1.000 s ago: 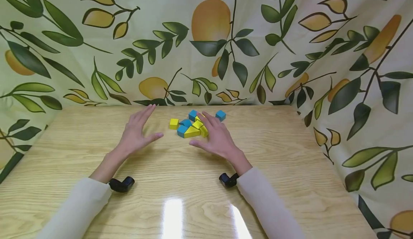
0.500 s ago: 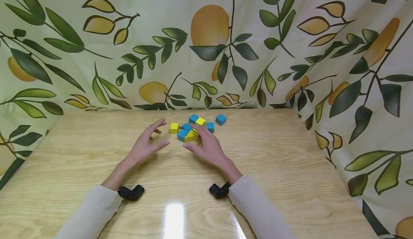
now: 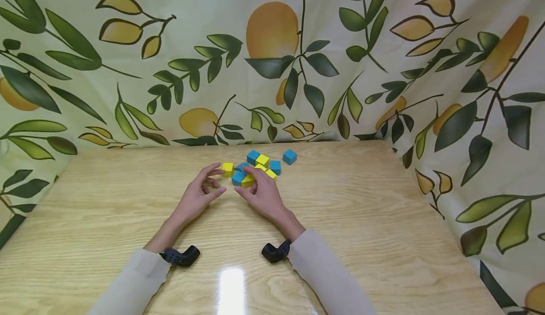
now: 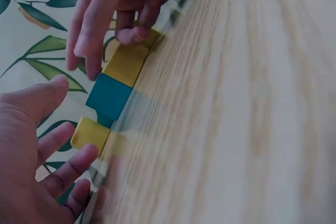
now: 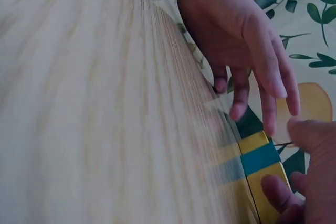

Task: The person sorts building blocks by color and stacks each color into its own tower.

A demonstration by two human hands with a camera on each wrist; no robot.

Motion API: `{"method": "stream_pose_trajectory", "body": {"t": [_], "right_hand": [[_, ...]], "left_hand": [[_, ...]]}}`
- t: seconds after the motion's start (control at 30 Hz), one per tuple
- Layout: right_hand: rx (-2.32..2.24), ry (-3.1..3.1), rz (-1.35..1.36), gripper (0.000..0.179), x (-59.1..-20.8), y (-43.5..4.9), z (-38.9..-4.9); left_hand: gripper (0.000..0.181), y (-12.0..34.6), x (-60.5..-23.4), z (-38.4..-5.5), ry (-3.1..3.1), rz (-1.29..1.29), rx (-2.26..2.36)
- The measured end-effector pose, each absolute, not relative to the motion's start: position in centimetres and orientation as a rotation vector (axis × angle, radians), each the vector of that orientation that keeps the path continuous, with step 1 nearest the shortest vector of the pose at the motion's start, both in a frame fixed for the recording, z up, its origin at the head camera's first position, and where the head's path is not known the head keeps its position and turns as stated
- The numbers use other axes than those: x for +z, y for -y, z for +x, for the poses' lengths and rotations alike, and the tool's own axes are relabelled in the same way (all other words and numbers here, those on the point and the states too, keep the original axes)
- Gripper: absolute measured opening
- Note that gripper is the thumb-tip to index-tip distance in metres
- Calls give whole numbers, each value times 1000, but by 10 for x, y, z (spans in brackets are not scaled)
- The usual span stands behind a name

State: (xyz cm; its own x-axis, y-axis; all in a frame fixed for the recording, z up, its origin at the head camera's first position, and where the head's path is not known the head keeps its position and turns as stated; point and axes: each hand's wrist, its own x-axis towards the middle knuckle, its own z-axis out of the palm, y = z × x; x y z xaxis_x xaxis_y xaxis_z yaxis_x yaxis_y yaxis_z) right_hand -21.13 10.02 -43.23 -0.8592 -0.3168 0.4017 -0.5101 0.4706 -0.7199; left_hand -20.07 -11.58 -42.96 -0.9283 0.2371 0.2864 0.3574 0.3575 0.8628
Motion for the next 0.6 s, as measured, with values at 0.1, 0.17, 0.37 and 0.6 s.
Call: {"method": "stream_pose_trajectory", "body": {"t": [0.1,0.17,0.37,0.6], "right_hand": [[1299,2501,715,52,-435,-95,-213],[1278,2498,707,50,-437,-92,-215],[1332,2491,668,44,-441,-83,-216],[1556,2470,647,41,-441,-77,-217]], "left_hand": [[61,114,-433,-204,2497,-532,-1651],[59,113,-435,-205,2495,-530,-1662],[53,112,-438,-204,2504,-518,-1631],[51,112,-438,-203,2519,-492,-1616]]}}
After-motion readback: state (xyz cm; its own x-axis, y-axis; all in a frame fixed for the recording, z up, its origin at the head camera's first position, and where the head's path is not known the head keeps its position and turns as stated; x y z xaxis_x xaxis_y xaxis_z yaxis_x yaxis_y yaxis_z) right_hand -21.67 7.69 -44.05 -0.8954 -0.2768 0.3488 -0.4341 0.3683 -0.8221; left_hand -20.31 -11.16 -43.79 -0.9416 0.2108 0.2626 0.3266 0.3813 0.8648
